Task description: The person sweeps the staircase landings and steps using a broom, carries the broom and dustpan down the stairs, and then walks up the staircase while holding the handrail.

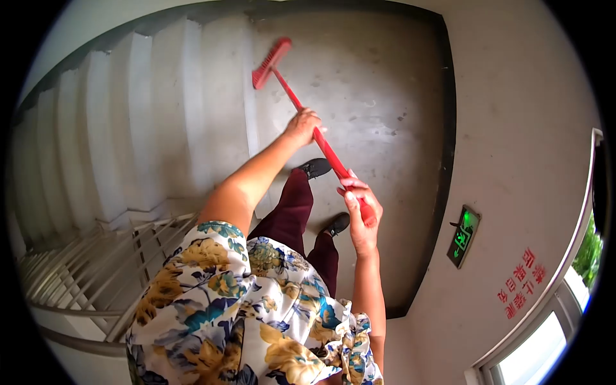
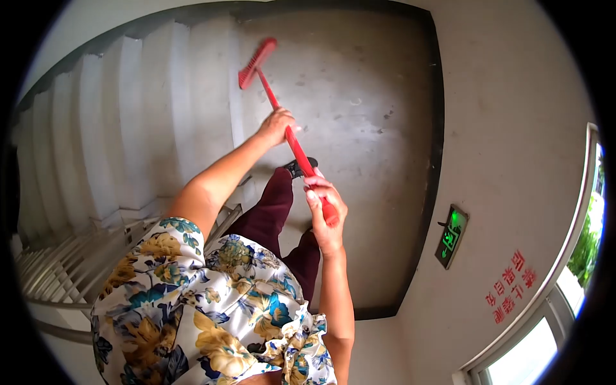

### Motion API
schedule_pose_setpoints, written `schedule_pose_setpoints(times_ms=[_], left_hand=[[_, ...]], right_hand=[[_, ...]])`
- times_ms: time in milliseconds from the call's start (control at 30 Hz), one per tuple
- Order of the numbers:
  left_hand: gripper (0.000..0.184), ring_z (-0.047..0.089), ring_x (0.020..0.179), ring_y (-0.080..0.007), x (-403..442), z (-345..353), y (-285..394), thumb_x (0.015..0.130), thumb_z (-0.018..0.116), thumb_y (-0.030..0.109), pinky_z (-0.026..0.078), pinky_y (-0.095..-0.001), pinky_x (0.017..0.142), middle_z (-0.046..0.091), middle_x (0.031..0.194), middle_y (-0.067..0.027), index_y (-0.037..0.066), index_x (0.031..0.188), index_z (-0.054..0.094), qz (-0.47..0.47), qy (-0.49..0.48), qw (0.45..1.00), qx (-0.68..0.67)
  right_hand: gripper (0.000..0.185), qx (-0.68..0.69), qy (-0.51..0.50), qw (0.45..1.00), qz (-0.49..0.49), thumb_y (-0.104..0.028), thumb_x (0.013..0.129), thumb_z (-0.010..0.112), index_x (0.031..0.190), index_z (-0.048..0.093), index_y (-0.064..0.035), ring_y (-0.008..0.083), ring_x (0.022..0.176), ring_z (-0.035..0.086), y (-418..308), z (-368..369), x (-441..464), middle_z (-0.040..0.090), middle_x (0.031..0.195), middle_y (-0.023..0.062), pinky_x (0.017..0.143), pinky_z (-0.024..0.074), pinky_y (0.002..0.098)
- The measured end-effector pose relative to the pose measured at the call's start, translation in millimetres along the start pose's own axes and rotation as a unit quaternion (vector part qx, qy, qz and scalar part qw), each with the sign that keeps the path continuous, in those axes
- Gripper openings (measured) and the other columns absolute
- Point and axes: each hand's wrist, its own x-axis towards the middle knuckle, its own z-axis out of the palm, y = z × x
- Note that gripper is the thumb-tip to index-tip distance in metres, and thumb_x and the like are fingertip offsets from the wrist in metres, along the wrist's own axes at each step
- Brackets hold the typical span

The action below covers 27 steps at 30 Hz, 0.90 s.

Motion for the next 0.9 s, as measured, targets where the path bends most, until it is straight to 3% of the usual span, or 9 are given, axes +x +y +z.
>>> schedule_pose_setpoints(times_ms=[33, 133, 267, 300, 467, 667, 733, 800, 900], left_hand=[[0.027, 0.053, 0.078, -0.0271, -7.8, 5.2, 11.1, 0.073, 0.066, 0.026, 0.042, -0.0372, 0.079, 0.057, 0.068, -0.0088, 0.008, 0.057, 0.056, -0.02, -0.031, 0.999, 0.014], [0.023, 0.053, 0.083, -0.025, 12.2, -9.4, 45.2, 0.074, 0.065, 0.027, 0.04, -0.0362, 0.084, 0.059, 0.07, -0.0073, 0.009, 0.059, 0.06, -0.048, -0.058, 0.996, 0.037], [0.026, 0.052, 0.076, -0.0269, -17.3, 5.7, 57.0, 0.072, 0.066, 0.022, 0.041, -0.0367, 0.077, 0.055, 0.066, -0.0082, 0.008, 0.055, 0.054, -0.042, -0.046, 0.997, 0.037], [0.025, 0.052, 0.075, -0.0272, -26.1, 7.8, 55.7, 0.072, 0.066, 0.021, 0.041, -0.0374, 0.076, 0.055, 0.067, -0.0084, 0.008, 0.055, 0.054, -0.037, -0.037, 0.998, 0.02], [0.023, 0.053, 0.081, -0.0276, -69.7, 26.5, 62.3, 0.075, 0.063, 0.025, 0.04, -0.0398, 0.08, 0.06, 0.072, -0.008, 0.007, 0.061, 0.061, -0.103, -0.06, 0.993, 0.019], [0.013, 0.057, 0.075, -0.0274, -63.3, 84.8, 139.4, 0.06, 0.071, 0.023, 0.042, -0.0393, 0.076, 0.06, 0.069, -0.0054, 0.015, 0.06, 0.061, 0.007, -0.047, 0.99, -0.13], [0.015, 0.058, 0.073, -0.028, -40.2, 77.2, 192.5, 0.062, 0.069, 0.023, 0.042, -0.039, 0.074, 0.06, 0.066, -0.0075, 0.012, 0.058, 0.059, 0.025, -0.137, 0.979, -0.146], [0.026, 0.056, 0.066, -0.03, -22.5, 51.0, 229.8, 0.073, 0.063, 0.023, 0.042, -0.0407, 0.07, 0.055, 0.059, -0.0108, 0.009, 0.054, 0.053, 0.042, -0.11, 0.975, -0.189], [0.029, 0.056, 0.066, -0.0298, -13.5, 32.9, 237.3, 0.074, 0.062, 0.023, 0.041, -0.0406, 0.069, 0.055, 0.058, -0.0109, 0.008, 0.052, 0.052, 0.044, -0.103, 0.975, -0.191]], right_hand=[[0.011, 0.024, 0.046, 0.998, 0.034, -0.007, 0.086, 0.056, 0.078, 0.055, 0.0004, 0.0326, 0.12, 0.044, -9.8, 0.6, -8.7, 0.06, 0.102, 0.0119, 0.1, 0.032, 0.0416], [0.01, 0.075, 0.087, 0.99, 0.084, -0.007, 0.086, 0.056, 0.078, 0.057, -0.0002, 0.0325, 0.118, 0.046, -50.8, -14.8, -7.9, 0.06, 0.102, 0.0115, 0.102, 0.0321, 0.045], [0.012, 0.038, 0.074, 0.994, 0.076, -0.006, 0.086, 0.057, 0.075, 0.057, 0.0003, 0.0321, 0.115, 0.048, -43.6, -24.4, -23.7, 0.061, 0.097, 0.0124, 0.094, 0.0423, 0.0424], [0.014, 0.028, 0.062, 0.995, 0.07, -0.009, 0.087, 0.055, 0.076, 0.058, -0.0004, 0.0327, 0.117, 0.046, -33.9, -25.2, -28.4, 0.059, 0.1, 0.0128, 0.082, 0.0516, 0.0411], [0.016, 0.033, 0.039, 0.994, 0.099, -0.011, 0.087, 0.055, 0.076, 0.058, 0.0002, 0.0341, 0.116, 0.047, -33.2, -26.0, -41.5, 0.059, 0.099, 0.0129, 0.08, 0.0523, 0.041], [0.013, -0.057, 0.115, 0.989, 0.073, -0.005, 0.086, 0.053, 0.076, 0.058, 0.0019, 0.0384, 0.109, 0.052, -76.3, -70.9, -84.8, 0.061, 0.095, 0.0171, 0.076, 0.0542, 0.0422], [0.014, -0.087, 0.2, 0.975, 0.046, -0.007, 0.082, 0.053, 0.071, 0.056, 0.0008, 0.0399, 0.102, 0.057, -109.8, -84.0, -102.2, 0.062, 0.085, 0.0177, 0.07, 0.0557, 0.0431], [0.015, -0.103, 0.201, 0.974, 0.004, -0.009, 0.081, 0.052, 0.068, 0.054, 0.0001, 0.0409, 0.099, 0.058, -132.5, -100.5, -115.4, 0.061, 0.082, 0.0176, 0.068, 0.0559, 0.0437], [0.018, -0.11, 0.204, 0.972, -0.036, -0.012, 0.078, 0.053, 0.064, 0.05, -0.0012, 0.0429, 0.096, 0.059, -140.3, -102.4, -117.9, 0.061, 0.077, 0.0177, 0.064, 0.0561, 0.0447]])
